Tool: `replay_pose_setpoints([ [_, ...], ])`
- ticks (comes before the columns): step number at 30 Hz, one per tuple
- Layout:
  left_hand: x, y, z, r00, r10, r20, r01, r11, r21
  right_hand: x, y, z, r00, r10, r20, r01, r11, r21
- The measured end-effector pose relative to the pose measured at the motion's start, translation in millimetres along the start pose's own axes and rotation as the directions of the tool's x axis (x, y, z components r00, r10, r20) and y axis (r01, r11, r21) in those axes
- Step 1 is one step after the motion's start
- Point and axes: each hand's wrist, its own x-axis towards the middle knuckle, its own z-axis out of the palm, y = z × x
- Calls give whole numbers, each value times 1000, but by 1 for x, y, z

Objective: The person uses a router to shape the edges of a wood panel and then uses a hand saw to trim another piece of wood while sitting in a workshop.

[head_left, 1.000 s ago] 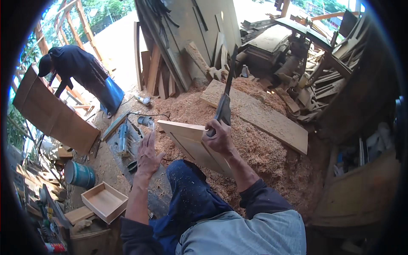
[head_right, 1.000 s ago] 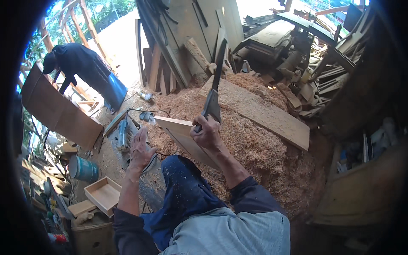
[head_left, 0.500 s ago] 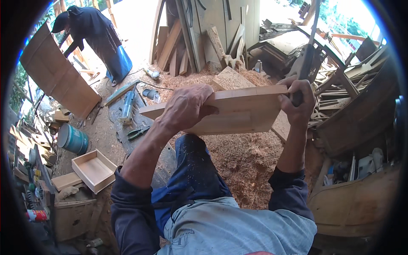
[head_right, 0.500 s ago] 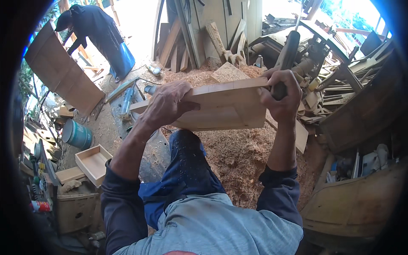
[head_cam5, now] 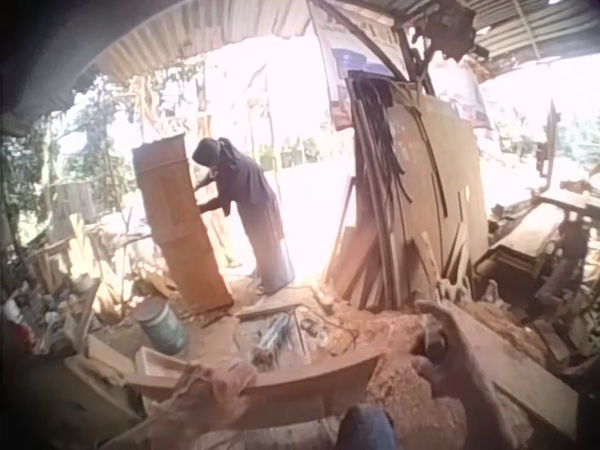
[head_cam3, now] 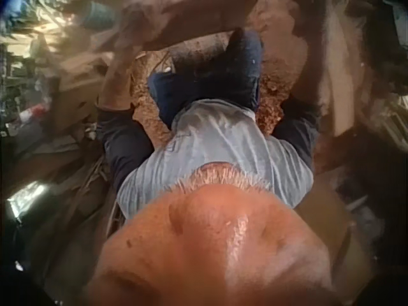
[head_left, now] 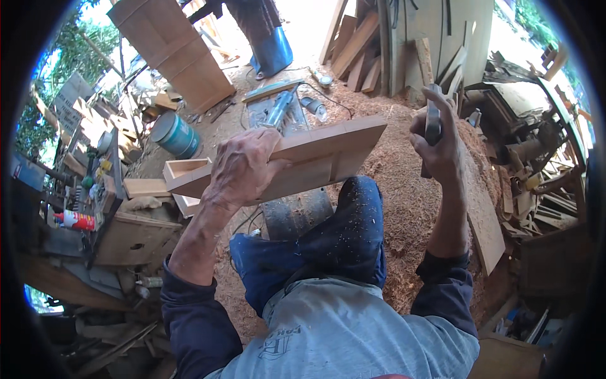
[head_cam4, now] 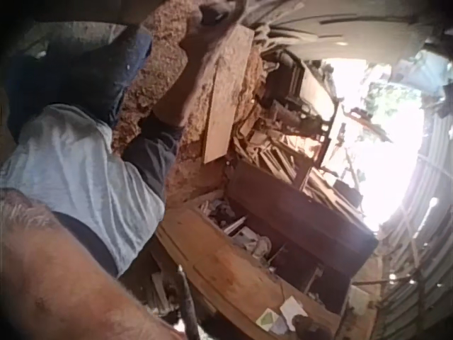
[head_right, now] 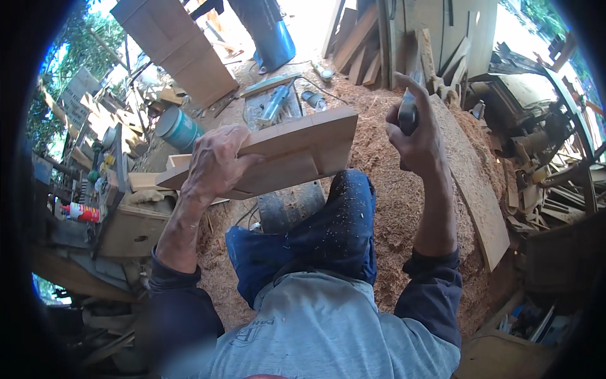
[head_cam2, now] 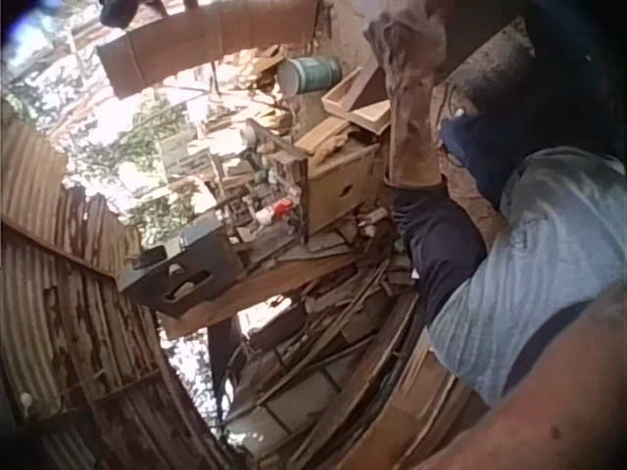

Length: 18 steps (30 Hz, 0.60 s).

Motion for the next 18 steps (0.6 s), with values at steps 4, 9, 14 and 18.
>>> replay_pose_setpoints([
  [4, -30, -21, 7, 997, -53, 56, 51, 998, 36, -25, 5, 18, 975, -156, 156, 184, 966, -184],
  [9, -54, -28, 9, 952, -275, 132, 258, 958, 128, -73, 11, 31, 983, -149, -108, 122, 967, -223],
  [14, -59, -34, 14, 950, -291, 116, 279, 954, 114, -114, 21, 61, 954, -252, -161, 233, 964, -130],
  [18, -54, -27, 26, 952, -300, 51, 297, 952, 69, -136, 16, 78, 978, -115, -177, 144, 976, 164],
])
